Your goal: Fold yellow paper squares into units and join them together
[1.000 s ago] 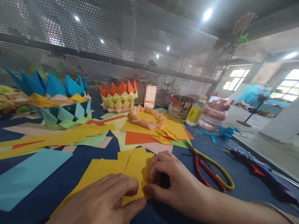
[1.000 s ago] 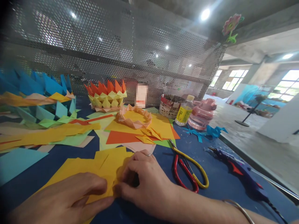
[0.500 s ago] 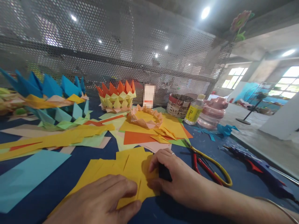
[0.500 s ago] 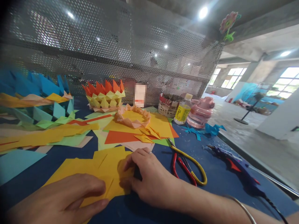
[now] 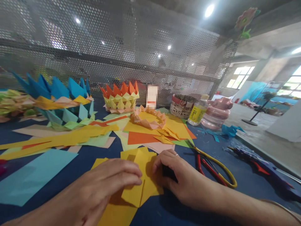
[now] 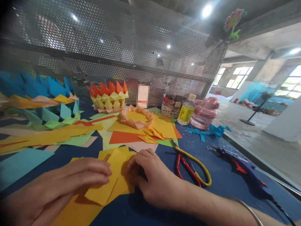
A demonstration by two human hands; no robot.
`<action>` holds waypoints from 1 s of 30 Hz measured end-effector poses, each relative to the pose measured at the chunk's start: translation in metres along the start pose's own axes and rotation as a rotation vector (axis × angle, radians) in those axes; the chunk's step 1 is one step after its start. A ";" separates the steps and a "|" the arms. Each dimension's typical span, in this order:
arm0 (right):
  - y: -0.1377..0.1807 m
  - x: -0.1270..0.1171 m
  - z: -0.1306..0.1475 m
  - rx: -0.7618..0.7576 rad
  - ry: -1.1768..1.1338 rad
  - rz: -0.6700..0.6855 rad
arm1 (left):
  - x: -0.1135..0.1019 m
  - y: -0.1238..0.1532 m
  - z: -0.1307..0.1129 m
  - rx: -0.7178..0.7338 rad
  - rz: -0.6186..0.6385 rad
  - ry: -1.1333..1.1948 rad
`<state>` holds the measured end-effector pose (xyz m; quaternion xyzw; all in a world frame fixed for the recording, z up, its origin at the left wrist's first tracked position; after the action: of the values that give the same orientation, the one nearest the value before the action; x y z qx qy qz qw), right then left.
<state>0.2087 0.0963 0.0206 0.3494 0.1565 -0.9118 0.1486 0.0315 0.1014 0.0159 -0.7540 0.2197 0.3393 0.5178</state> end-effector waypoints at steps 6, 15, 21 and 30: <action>0.005 0.000 0.007 -0.125 0.049 -0.069 | 0.006 -0.010 0.002 0.150 0.253 -0.027; 0.022 0.020 0.045 -0.454 0.221 0.211 | 0.012 -0.013 0.005 0.045 0.337 0.186; 0.025 0.022 0.043 -0.480 0.270 0.238 | 0.016 -0.016 0.009 -0.124 0.274 0.200; 0.025 0.023 0.045 -0.518 0.265 0.249 | 0.019 -0.022 0.007 -0.170 0.211 0.120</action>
<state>0.1749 0.0528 0.0323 0.4322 0.3577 -0.7629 0.3214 0.0577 0.1161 0.0145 -0.7867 0.2988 0.3634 0.3997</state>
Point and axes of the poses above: each hand's wrist, its own y-axis away from the middle knuckle, its own x-axis out of the palm, z = x × y, the point moved 8 cm from there along -y, towards the middle knuckle, and after that the axes turned 6 degrees about -y, right-handed, at the moved point
